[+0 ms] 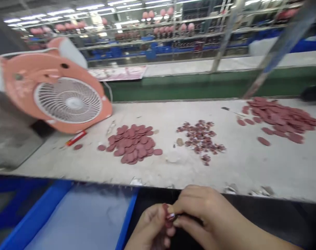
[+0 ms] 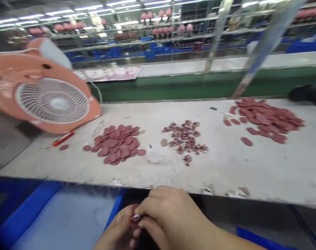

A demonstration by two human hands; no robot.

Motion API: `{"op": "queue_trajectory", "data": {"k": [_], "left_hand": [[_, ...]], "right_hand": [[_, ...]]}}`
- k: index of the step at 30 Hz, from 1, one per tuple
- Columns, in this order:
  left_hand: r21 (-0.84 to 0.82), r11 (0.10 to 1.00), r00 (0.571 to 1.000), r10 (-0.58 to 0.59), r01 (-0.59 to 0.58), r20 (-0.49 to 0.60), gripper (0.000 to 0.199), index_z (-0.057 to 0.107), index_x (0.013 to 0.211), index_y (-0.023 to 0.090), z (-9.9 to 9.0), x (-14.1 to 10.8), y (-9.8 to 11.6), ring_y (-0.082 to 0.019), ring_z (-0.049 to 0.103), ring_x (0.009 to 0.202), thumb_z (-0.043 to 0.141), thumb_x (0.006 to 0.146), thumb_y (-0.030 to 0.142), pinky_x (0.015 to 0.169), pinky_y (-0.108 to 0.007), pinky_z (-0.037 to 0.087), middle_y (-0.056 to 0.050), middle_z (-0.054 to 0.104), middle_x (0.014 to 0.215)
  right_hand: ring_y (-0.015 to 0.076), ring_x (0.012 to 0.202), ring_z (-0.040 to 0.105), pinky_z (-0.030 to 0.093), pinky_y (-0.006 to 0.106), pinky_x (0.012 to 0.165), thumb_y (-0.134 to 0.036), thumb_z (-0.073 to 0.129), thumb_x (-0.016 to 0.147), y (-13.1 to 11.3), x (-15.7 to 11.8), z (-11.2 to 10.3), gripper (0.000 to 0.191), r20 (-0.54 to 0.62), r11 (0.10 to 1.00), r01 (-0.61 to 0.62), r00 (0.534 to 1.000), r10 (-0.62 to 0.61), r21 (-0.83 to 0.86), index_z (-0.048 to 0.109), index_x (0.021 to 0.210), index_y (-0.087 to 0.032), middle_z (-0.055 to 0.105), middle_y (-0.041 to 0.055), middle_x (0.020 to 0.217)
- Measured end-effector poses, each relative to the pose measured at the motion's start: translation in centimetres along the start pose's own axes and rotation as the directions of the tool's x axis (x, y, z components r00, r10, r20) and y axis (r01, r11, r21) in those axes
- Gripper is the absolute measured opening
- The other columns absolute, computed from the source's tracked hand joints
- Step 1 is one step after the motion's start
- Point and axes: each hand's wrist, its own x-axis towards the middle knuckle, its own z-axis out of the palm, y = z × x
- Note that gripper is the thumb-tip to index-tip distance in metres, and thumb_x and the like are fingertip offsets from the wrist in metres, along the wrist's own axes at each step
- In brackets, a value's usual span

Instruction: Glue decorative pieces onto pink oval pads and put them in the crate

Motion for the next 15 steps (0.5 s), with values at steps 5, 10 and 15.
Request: {"op": "queue_trajectory", "data": {"k": [5, 10, 15], "left_hand": [[-0.070, 0.997, 0.999, 0.045, -0.046, -0.015, 0.039, 0.075, 0.068, 0.012, 1.0, 0.3, -0.6, -0.004, 0.056, 0.049, 0.087, 0.056, 0.047, 0.043, -0.011, 0.042, 0.001, 0.062, 0.056], [-0.084, 0.995, 0.998, 0.058, -0.055, 0.031, 0.039, 0.076, 0.070, 0.012, 0.3, 0.5, -1.4, -0.005, 0.055, 0.048, 0.087, 0.058, 0.048, 0.042, -0.011, 0.041, -0.001, 0.062, 0.056], [-0.093, 0.992, 0.994, 0.087, -0.081, 0.061, 0.032, 0.077, 0.072, 0.013, 0.1, 0.5, -1.6, -0.004, 0.054, 0.052, 0.085, 0.065, 0.044, 0.045, -0.010, 0.040, 0.000, 0.063, 0.060]], "right_hand": [[0.0138, 0.078, 0.064, 0.049, 0.023, 0.070, -0.007, 0.057, 0.087, 0.3, -0.1, 0.0, 0.019, 0.098, 1.000, -0.004, 0.995, 0.006, -0.025, 0.068, 0.090, -0.023, 0.069, -0.0007, 0.084], [0.0125, 0.075, 0.065, 0.050, 0.022, 0.067, -0.006, 0.058, 0.085, 0.4, -0.1, -0.1, 0.021, 0.086, 0.998, 0.038, 0.996, -0.035, -0.042, 0.066, 0.092, -0.024, 0.070, -0.0025, 0.082], [0.0124, 0.076, 0.064, 0.048, 0.022, 0.069, -0.006, 0.058, 0.086, -0.3, 0.1, -0.2, 0.019, 0.091, 1.000, -0.002, 0.996, 0.003, -0.016, 0.067, 0.090, -0.022, 0.070, -0.0015, 0.083]]}}
